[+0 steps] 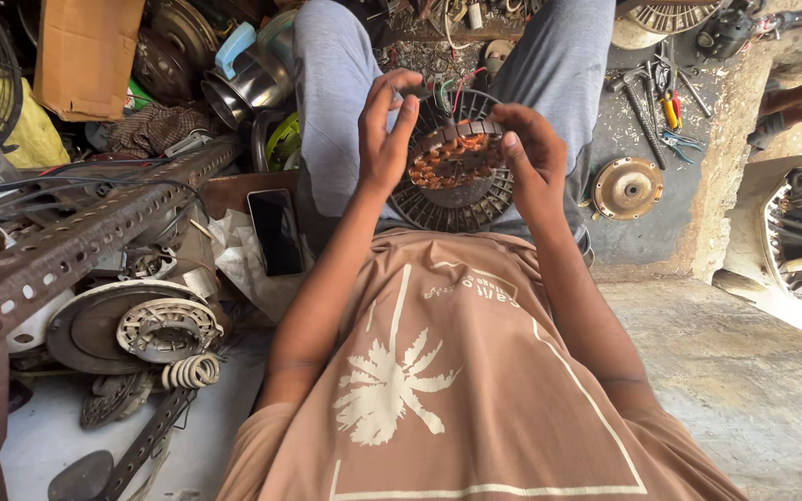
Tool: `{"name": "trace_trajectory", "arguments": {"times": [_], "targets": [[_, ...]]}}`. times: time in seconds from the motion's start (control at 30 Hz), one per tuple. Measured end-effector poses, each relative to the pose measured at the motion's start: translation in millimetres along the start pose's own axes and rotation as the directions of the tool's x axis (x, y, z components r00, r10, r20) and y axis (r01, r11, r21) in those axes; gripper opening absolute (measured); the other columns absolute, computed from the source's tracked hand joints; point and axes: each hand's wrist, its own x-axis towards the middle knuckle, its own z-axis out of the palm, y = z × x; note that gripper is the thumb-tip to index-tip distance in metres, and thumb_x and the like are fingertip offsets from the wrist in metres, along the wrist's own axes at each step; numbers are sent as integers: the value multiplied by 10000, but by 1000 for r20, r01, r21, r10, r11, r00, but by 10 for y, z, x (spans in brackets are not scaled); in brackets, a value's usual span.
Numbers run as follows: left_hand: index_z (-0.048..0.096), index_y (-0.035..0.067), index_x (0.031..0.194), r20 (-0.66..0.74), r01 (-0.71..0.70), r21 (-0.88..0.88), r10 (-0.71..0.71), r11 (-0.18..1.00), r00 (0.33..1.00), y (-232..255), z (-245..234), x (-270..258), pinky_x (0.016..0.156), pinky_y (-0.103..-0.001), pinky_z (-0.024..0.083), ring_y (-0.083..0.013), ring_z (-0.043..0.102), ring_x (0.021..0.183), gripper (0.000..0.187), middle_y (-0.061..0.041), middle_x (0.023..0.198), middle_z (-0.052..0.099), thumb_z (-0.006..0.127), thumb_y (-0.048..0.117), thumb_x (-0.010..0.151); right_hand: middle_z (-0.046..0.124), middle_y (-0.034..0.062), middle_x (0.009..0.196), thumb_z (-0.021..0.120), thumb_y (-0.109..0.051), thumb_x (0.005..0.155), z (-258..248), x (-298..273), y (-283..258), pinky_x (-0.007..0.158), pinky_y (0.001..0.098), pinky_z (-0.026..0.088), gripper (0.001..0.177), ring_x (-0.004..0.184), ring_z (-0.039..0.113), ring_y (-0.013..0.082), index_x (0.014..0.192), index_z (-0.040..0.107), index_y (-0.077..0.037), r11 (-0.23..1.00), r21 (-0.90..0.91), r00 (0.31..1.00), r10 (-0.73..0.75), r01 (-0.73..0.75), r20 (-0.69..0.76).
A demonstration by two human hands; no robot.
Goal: The person sits on the floor in a workshop and repairs a fan motor stator. They use a screwdriver to adjust copper windings and a pair of scissors to trim wires. The person works on the stator held in their lap, manipulating the internal components with tools.
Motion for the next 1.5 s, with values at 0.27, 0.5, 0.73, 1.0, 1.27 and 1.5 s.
{"name": "trace_trajectory", "arguments": {"times": [0.27, 0.5, 0.73, 1.0, 1.27, 1.5], "targets": [[686, -33, 1194, 50, -76, 37, 74, 996, 996, 29, 9, 9, 1120, -383, 470, -280, 628, 1266, 384, -167, 1288, 675, 503, 290, 1098, 675, 188, 1220, 827, -30, 892, 128, 45, -201, 922, 406, 562, 335, 1070, 678, 331, 1209, 731, -76, 576, -632, 835, -501, 518, 228], [725, -19, 1112, 52, -108, 120, 102, 987, 993, 86, 6, -3, 1097, -388, 474, -297, 647, 1232, 398, -174, 1261, 690, 444, 262, 1084, 676, 155, 1139, 879, -43, 826, 125, 149, -208, 858, 440, 575, 360, 1034, 684, 344, 1164, 757, -60, 384, -638, 689, -642, 667, 335], [754, -14, 1042, 43, -92, 112, 88, 989, 995, 69, 19, 2, 1059, -380, 479, -289, 657, 1203, 449, -168, 1249, 694, 435, 299, 1083, 673, 112, 1077, 849, -23, 769, 234, 212, -332, 872, 474, 521, 262, 1045, 661, 316, 1014, 757, -38, 238, -666, 586, -725, 707, 363], [777, -11, 972, 52, -89, 102, 84, 991, 995, -48, 7, 14, 950, -361, 522, -264, 697, 1075, 552, -156, 1228, 691, 431, 408, 1067, 712, 120, 1095, 814, 26, 804, 144, 292, -317, 885, 418, 575, 234, 1047, 679, 321, 1029, 764, -18, 284, -606, 617, -642, 743, 455], [780, 5, 964, 24, -61, 123, 58, 991, 998, -59, -1, 0, 872, -336, 504, -217, 683, 959, 517, -131, 1202, 699, 436, 384, 1044, 701, 129, 1081, 848, -7, 833, 64, 452, -343, 875, 416, 568, 223, 1019, 667, 335, 1041, 770, -7, 292, -502, 559, -627, 814, 542], [761, -16, 991, 33, -105, 114, 101, 988, 994, -22, -23, 51, 961, -353, 503, -250, 680, 1098, 446, -135, 1214, 698, 457, 304, 1059, 706, 128, 1068, 777, -68, 901, 82, 462, -242, 908, 415, 565, 176, 1044, 675, 316, 1041, 690, -5, 434, -540, 681, -589, 721, 436]]}}
